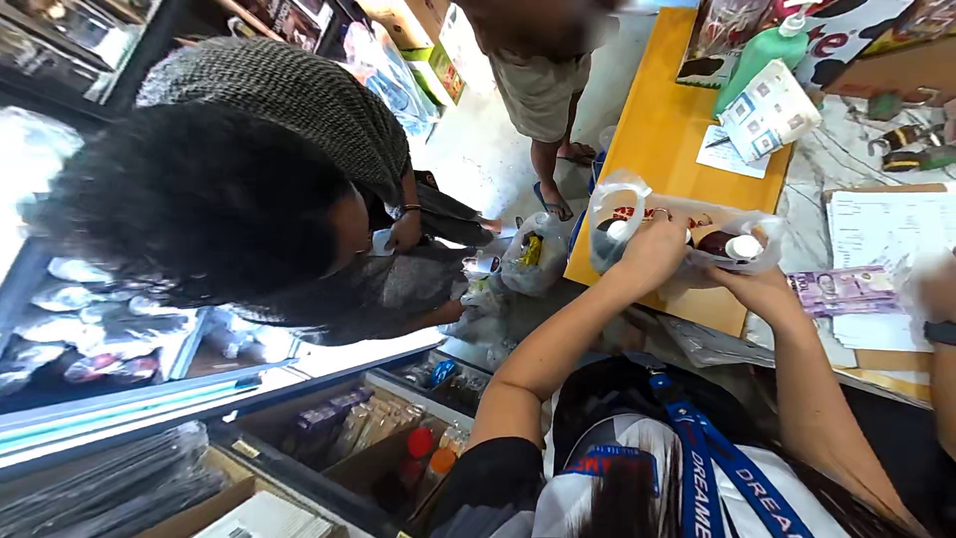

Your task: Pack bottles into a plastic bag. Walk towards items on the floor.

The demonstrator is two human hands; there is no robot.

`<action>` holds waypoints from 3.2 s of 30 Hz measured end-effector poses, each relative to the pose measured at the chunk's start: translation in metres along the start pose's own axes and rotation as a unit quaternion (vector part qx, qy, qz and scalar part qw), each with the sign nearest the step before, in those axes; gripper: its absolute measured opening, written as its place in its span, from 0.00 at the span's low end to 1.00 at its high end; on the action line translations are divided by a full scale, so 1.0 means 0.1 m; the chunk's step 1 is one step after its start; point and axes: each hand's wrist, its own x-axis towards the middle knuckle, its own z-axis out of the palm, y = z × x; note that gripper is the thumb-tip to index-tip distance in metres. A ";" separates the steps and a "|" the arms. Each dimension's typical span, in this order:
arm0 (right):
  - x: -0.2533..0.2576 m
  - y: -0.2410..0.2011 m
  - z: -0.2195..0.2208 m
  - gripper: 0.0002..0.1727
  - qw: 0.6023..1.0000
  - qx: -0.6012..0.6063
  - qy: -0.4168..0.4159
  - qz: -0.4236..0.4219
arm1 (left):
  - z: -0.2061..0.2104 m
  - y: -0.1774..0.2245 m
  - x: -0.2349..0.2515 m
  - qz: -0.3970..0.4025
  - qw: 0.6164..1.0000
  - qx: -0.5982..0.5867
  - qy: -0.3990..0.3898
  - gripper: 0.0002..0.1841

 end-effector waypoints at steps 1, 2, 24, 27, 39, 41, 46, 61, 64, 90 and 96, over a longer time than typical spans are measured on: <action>0.00 -0.01 0.00 0.46 1.000 -0.001 -0.001 0.003 | -0.01 0.01 0.01 -0.011 1.000 -0.004 0.001 0.23; 0.00 -0.02 -0.01 0.45 1.000 -0.001 0.000 0.004 | -0.01 0.04 0.03 -0.020 1.000 -0.007 0.002 0.23; -0.18 -0.55 -0.39 0.39 0.996 -0.087 0.037 -0.009 | -0.41 0.12 -0.22 -0.141 0.967 0.213 -0.016 0.21; -0.19 -0.66 -0.40 0.28 0.993 -0.091 0.071 -0.036 | -0.35 -0.05 -0.11 -0.172 0.967 0.180 -0.044 0.25; -0.17 -0.79 -0.38 0.16 0.993 0.027 0.079 -0.086 | -0.21 -0.07 -0.07 -0.091 0.992 0.082 -0.030 0.19; -0.18 -0.80 -0.38 0.15 0.992 0.042 0.074 -0.091 | -0.22 -0.09 -0.05 -0.095 0.991 0.092 -0.023 0.20; -0.22 -0.81 -0.40 0.15 0.993 0.050 0.071 -0.084 | -0.43 0.06 -0.35 -0.060 0.990 0.117 0.049 0.22; 0.25 0.15 -0.83 0.19 0.988 -0.007 0.148 0.038 | -0.40 -0.47 -0.59 0.070 0.934 -0.211 0.279 0.27; 0.50 0.96 -0.59 0.42 0.973 -0.175 0.002 0.152 | -0.35 -0.45 -0.64 0.077 0.927 -0.238 0.279 0.24; 0.47 -0.47 -0.94 0.29 0.974 -0.141 0.168 0.052 | -0.21 -0.58 -0.66 -0.018 0.899 -0.313 0.307 0.21; -0.10 -1.52 -0.35 0.37 0.893 -0.312 0.005 -0.323 | -0.24 -0.68 -0.48 -0.034 0.836 -0.437 0.329 0.18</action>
